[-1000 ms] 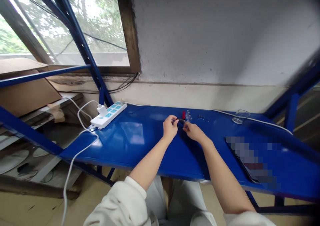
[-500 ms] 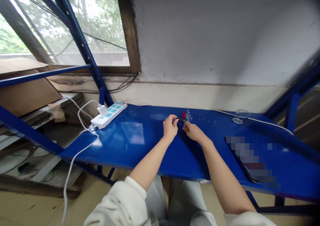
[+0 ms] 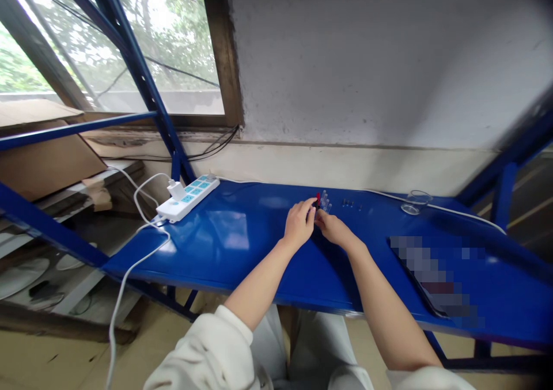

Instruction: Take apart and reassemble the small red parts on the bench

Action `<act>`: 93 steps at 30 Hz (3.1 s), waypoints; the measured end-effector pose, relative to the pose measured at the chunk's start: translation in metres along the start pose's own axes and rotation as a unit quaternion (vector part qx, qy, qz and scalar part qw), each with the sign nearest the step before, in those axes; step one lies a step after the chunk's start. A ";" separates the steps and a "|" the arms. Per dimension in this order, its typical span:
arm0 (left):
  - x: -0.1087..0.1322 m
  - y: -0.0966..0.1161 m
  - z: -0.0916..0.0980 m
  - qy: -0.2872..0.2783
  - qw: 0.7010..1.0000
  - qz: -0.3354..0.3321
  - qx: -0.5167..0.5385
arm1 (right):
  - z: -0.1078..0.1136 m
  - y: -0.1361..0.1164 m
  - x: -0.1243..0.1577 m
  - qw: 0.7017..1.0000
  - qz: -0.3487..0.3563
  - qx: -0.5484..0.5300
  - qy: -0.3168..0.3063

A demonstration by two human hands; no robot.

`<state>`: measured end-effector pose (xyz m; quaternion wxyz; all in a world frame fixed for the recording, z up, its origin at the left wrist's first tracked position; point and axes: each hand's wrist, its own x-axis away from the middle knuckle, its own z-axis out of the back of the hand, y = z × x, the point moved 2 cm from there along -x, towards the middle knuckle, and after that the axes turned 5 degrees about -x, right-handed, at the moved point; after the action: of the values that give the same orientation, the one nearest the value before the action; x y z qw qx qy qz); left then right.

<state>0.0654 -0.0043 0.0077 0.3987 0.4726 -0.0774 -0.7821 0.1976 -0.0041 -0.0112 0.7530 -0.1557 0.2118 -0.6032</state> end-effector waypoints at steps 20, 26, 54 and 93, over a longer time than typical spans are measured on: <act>-0.004 -0.001 0.003 0.069 0.978 0.080 0.177 | 0.014 -0.019 0.007 0.971 0.095 -0.030 0.219; -0.012 -0.015 0.008 0.036 0.973 0.123 0.193 | 0.013 -0.022 0.007 0.978 0.066 -0.024 0.198; -0.003 -0.060 0.029 -0.110 0.948 0.175 0.241 | -0.008 -0.046 0.007 0.984 0.083 -0.063 0.145; 0.008 0.001 0.017 -0.064 0.980 -0.053 -0.180 | 0.006 0.019 0.000 0.966 -0.232 0.062 0.099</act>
<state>0.0499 -0.0149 0.0116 0.4292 0.3456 0.0641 -0.8320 0.2169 0.0001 -0.0155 0.5756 -0.0934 0.2058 -0.7858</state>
